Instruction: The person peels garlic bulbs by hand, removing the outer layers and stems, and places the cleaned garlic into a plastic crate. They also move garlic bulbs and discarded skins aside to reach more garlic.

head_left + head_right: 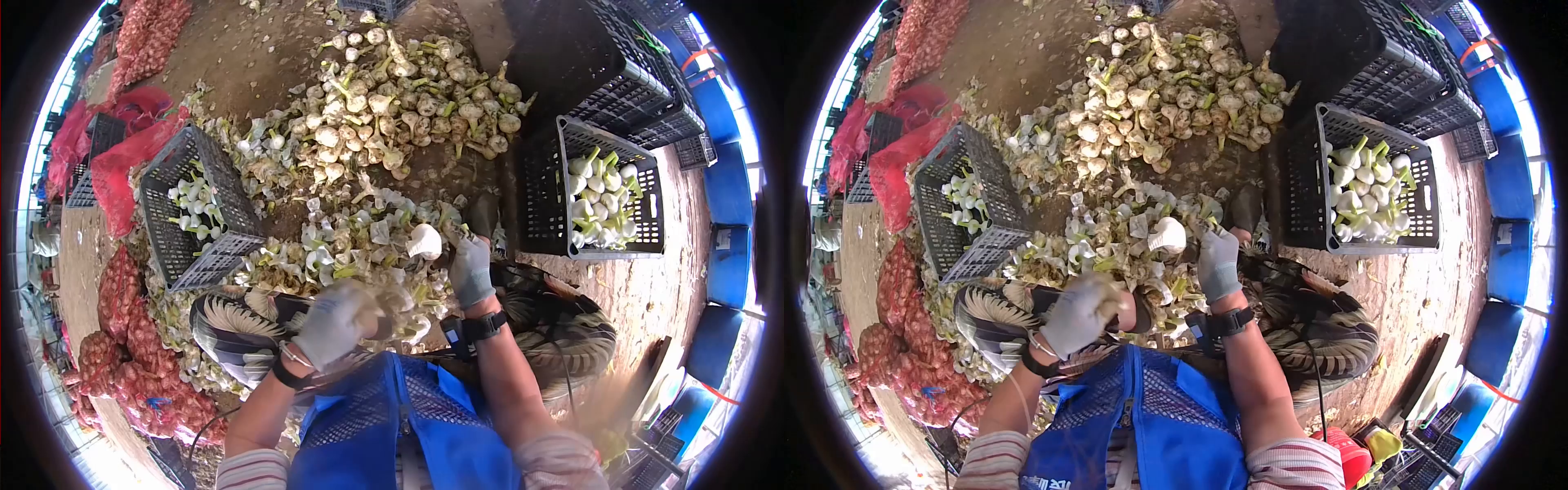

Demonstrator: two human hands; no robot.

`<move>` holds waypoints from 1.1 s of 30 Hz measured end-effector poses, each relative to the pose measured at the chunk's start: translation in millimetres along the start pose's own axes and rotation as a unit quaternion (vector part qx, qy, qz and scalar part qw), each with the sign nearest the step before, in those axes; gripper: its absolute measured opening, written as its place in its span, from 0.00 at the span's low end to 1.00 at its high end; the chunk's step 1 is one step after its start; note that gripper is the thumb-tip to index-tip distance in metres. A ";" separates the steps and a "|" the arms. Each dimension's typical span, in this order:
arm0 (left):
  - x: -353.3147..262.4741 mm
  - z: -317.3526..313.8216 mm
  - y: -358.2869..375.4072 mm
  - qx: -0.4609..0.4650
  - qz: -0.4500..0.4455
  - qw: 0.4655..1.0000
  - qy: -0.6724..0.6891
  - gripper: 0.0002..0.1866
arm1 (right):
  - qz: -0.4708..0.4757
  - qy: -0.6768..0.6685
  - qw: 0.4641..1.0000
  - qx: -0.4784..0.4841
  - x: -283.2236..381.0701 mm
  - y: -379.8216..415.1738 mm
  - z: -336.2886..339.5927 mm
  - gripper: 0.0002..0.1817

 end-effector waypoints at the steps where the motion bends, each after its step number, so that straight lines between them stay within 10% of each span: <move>1: 27.5 -1.2 10.6 0.011 0.078 0.996 -0.042 0.07 | -0.001 0.001 1.000 -0.001 -11.4 -3.9 10.4 0.11; 6: 37.9 5.1 -8.5 -0.027 0.210 0.962 0.173 0.26 | -0.053 0.043 0.998 0.000 -11.8 12.2 -25.4 0.08; 15: 42.8 -47.4 -25.8 -0.003 0.224 0.757 0.614 0.12 | -0.064 0.088 0.982 0.157 12.4 30.2 -59.0 0.17; 18: 1.4 -4.8 -42.9 0.001 0.056 0.688 0.724 0.16 | -0.134 -0.161 0.969 0.132 -17.9 21.1 -46.6 0.22; 19: 46.0 -15.5 -27.6 -0.111 0.136 0.675 0.717 0.19 | -0.134 -0.161 0.969 0.132 -18.0 20.9 -46.3 0.22; 21: 64.7 -4.9 -19.0 -0.020 0.245 0.879 0.409 0.25 | -0.145 -0.192 0.965 0.104 -20.6 20.0 -42.5 0.20; 24: 44.6 -22.4 -22.9 -0.020 0.204 0.927 0.313 0.29 | -0.083 -0.036 0.995 0.051 -29.0 13.6 -30.0 0.18; 25: 31.2 -13.8 -23.6 -0.079 0.111 0.990 0.048 0.25 | -0.084 -0.036 0.994 0.051 -33.9 15.5 -32.8 0.18; 27: 11.8 -17.0 -38.4 -0.077 0.151 0.979 0.114 0.18 | 0.045 0.146 0.985 0.078 -11.0 16.1 -41.5 0.16; 28: 4.7 -12.6 -41.5 -0.111 0.093 0.984 0.108 0.13 | -0.102 0.028 0.994 0.038 -21.7 21.6 -34.9 0.18; 31: 34.8 -28.6 -44.4 -0.075 0.163 0.918 0.353 0.12 | -0.051 -0.170 0.980 0.086 15.2 18.1 -35.2 0.21; 33: 44.6 -14.7 -47.9 -0.045 0.192 0.909 0.367 0.07 | 0.113 0.069 0.991 0.007 70.9 10.7 11.5 0.23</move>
Point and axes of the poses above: each hand's wrist, its own y-axis away from the middle knuckle, its own z-axis out of the back of the hand, x = y × z, the point moved 10 cm from there along -y, towards the middle knuckle, and after that the axes turned 5 degrees about x, right-handed, at the moved point
